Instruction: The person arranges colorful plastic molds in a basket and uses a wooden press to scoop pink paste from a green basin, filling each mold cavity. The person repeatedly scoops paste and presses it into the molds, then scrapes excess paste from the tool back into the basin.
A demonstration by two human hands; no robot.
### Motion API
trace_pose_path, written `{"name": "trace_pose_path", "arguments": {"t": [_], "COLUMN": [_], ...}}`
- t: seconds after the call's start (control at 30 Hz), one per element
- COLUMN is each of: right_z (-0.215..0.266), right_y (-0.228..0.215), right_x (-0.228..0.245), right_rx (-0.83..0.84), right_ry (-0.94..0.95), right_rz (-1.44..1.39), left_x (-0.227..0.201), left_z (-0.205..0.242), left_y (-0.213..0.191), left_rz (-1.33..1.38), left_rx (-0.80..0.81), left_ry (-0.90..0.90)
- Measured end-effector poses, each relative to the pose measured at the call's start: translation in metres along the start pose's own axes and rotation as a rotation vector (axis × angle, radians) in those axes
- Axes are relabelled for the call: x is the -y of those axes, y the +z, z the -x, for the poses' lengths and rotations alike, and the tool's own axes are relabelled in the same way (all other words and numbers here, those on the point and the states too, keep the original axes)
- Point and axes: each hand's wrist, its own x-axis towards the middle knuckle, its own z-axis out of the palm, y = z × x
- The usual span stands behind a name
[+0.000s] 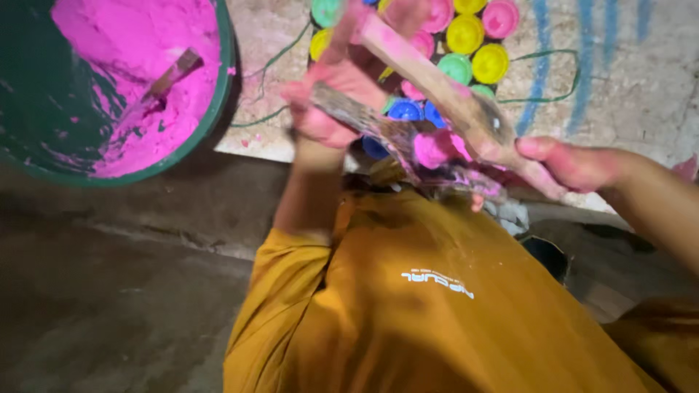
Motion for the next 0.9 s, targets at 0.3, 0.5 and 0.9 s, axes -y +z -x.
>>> {"name": "trace_pose_path", "arguments": {"t": [0.3, 0.5, 0.9], "right_z": [-0.012, -0.035, -0.056], "right_y": [0.001, 0.023, 0.063], "right_x": [0.031, 0.050, 0.046], "right_rx": [-0.120, -0.136, -0.480], "right_ry": [0.200, 0.180, 0.225], "right_rz": [0.356, 0.560, 0.728], "left_x": [0.017, 0.020, 0.037], "left_z": [0.032, 0.037, 0.053], "left_y": [-0.051, -0.078, -0.134], "left_rz": [0.023, 0.186, 0.260], "left_rx": [-0.087, -0.149, -0.120], "left_ry": [0.187, 0.248, 0.294]}}
